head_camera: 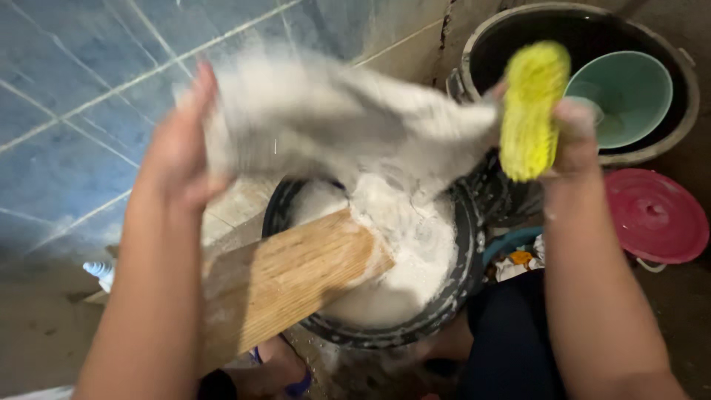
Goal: The person hand washes clothes by scrubbing garments on a washboard with a brush and soapy water from a bucket and wringing them out by hand.
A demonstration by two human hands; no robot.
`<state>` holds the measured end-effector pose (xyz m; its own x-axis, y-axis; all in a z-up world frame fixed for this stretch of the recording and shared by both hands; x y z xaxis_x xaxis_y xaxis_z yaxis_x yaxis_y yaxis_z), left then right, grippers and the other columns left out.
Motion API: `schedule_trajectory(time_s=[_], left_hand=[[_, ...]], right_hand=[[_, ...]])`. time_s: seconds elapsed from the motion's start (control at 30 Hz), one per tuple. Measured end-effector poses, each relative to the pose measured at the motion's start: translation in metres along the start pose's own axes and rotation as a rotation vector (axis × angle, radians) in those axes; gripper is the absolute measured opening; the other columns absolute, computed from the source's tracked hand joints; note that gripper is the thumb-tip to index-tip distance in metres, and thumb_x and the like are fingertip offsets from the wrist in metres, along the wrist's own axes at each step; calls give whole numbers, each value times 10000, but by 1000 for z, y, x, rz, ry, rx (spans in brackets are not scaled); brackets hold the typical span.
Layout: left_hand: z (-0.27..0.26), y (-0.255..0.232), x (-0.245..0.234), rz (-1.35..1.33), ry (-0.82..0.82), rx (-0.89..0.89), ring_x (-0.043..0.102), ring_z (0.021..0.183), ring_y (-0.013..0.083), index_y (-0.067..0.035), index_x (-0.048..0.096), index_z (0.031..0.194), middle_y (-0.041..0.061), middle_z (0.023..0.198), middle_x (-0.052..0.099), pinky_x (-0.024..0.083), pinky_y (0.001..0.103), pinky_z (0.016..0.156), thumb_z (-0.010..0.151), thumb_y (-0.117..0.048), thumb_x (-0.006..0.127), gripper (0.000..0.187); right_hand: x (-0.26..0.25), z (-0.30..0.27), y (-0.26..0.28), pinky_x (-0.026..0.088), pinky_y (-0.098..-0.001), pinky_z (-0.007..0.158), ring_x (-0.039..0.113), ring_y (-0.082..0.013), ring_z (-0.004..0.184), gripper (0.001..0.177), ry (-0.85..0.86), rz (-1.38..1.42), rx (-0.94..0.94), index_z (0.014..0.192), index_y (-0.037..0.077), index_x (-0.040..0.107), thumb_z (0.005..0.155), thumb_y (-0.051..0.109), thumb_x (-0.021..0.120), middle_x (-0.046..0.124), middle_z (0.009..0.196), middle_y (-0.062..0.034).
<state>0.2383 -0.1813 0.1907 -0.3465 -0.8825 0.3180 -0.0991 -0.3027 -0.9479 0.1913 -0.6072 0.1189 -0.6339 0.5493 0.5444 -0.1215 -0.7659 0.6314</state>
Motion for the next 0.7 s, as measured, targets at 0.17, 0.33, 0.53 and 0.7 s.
schedule_trajectory(time_s=[0.17, 0.33, 0.53, 0.7], left_hand=[[-130, 100, -105, 1154, -286, -518, 606, 786, 482, 76, 700, 1103, 347, 901, 626, 466, 556, 674, 940, -536, 689, 633], [-216, 145, -133, 1483, -247, -562, 750, 852, 360, -146, 817, 1050, 209, 819, 753, 549, 485, 815, 860, -515, 710, 429], [-209, 126, -107, 1532, -266, -360, 713, 904, 424, -110, 739, 1135, 230, 896, 745, 540, 525, 814, 809, -501, 735, 509], [-190, 142, -98, 1649, -296, -447, 700, 936, 435, -49, 709, 1025, 254, 947, 715, 537, 534, 829, 854, -553, 746, 534]], right_hand=[[-66, -70, -58, 578, -425, 849, 727, -286, 966, 683, -87, -920, 858, 1274, -46, 696, 743, 372, 791, 754, 1120, -195], [-50, -117, -136, 598, -445, 886, 712, -270, 1038, 789, 137, -1453, 1608, 1355, 86, 647, 721, 538, 776, 707, 1098, -77], [30, -130, -234, 570, -399, 901, 725, -281, 995, 841, 579, -1439, 1511, 1474, 280, 565, 683, 460, 787, 770, 1118, -105], [21, -175, -341, 570, -419, 925, 706, -312, 1045, 543, 980, -1610, 1572, 1204, 66, 744, 741, 348, 767, 727, 1137, -163]])
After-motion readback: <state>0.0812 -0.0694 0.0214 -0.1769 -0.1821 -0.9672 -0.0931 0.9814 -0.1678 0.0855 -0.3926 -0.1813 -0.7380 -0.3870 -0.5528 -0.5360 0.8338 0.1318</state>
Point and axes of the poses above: each hand's wrist, its own z-axis towards the middle knuckle, its own x-axis out of the palm, y = z × x, the point moved 9 cm from there along z, towards the middle knuckle
